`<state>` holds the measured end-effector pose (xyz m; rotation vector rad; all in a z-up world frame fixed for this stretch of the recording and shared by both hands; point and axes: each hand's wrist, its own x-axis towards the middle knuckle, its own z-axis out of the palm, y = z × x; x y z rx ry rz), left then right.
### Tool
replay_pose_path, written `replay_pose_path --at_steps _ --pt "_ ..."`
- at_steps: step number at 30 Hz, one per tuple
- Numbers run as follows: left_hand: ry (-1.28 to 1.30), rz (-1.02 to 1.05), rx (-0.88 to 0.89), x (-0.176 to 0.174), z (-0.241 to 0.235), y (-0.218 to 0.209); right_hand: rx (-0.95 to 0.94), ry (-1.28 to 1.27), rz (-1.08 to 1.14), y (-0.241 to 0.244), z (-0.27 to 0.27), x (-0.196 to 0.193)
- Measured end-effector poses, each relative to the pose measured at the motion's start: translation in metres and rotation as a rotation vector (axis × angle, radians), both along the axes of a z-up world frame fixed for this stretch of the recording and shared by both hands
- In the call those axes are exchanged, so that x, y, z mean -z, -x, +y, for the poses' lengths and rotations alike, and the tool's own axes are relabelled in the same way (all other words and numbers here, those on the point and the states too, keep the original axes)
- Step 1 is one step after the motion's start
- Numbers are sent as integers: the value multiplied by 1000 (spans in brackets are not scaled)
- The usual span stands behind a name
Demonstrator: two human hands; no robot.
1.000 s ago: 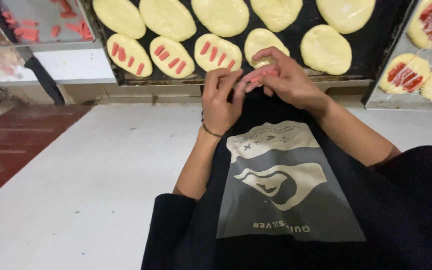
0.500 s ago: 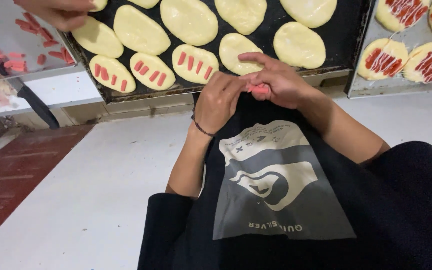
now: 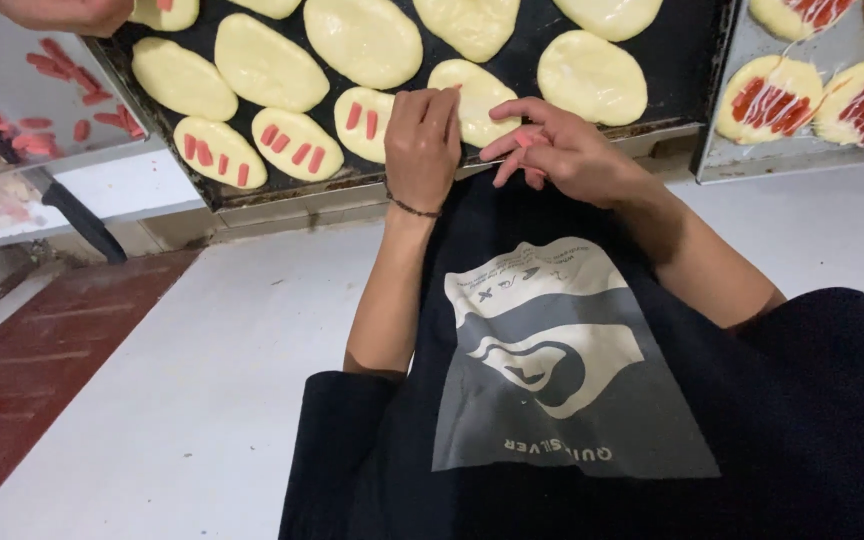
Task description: The person places small pieces of sausage onto individual dough rounds arranged on a baking tray. They pick up sausage pieces from a nearby tray and arrange them in parallel lines on each dough piece, continuing until the tray is filled.
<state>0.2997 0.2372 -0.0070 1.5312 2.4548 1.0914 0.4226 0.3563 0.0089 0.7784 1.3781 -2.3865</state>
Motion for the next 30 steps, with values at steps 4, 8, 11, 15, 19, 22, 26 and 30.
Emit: replay_pose_path --at_steps 4,8,11,15,19,22,26,30 --pt "26 -112 6 -7 -1 -6 -116 -102 49 6 2 -10" --pt "84 -569 243 -30 -13 -14 -237 -104 103 8 7 -8" --pt "67 -537 279 -33 -16 -15 -317 -124 104 15 13 -17" --pt "47 -449 103 -22 -10 -11 -237 -105 14 15 10 -14" --pt "-47 -272 -138 3 -7 -15 -173 -180 45 13 12 -16" --pt "-76 -175 -128 11 -2 -16 -145 -227 22 14 11 -15" --pt "-85 -113 -78 -2 1 -15 -186 -319 -105 18 9 -21" --pt "-53 -334 -47 -26 -7 -16 -48 -177 26 9 4 0"
